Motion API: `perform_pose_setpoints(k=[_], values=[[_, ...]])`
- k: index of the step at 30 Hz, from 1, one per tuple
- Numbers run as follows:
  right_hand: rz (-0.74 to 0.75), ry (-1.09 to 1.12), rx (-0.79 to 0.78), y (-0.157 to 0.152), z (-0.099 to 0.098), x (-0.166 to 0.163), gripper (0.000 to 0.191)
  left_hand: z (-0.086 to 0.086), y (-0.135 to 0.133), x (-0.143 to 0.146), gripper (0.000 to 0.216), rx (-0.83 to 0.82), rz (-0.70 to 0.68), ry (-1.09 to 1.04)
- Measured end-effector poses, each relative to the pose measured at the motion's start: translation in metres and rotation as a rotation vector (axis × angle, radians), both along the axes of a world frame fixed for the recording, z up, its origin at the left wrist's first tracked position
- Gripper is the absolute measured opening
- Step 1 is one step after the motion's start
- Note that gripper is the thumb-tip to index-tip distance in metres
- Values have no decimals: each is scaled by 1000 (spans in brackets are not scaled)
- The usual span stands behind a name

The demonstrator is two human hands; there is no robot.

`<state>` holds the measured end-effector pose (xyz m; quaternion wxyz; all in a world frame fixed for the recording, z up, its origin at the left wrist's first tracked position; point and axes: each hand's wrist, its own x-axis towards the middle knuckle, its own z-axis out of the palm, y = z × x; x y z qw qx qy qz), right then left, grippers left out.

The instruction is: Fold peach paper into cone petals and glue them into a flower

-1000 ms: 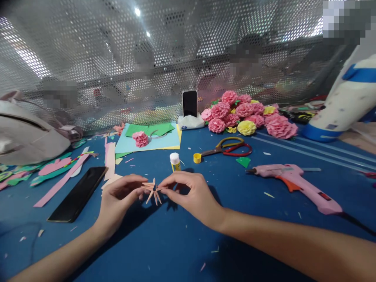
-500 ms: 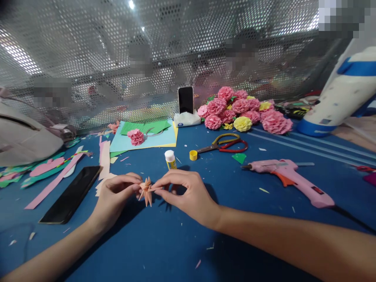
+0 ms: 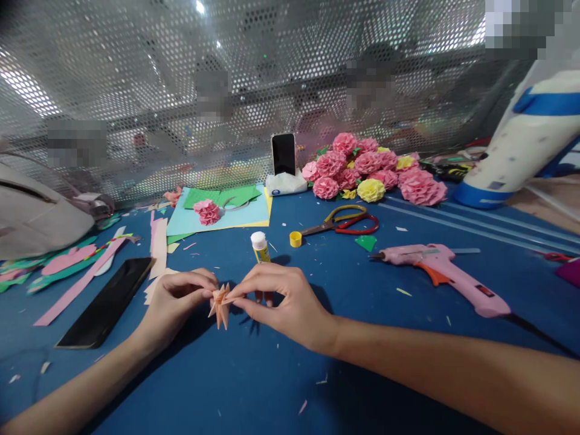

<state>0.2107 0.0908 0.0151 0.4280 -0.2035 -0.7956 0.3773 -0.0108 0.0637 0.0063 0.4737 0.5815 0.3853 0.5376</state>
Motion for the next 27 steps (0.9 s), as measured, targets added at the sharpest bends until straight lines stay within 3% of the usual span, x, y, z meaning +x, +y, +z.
perform_pose_setpoints(k=[27], values=[[79, -39, 33, 3, 0, -2, 10, 5, 1, -5, 10, 22, -124, 85]])
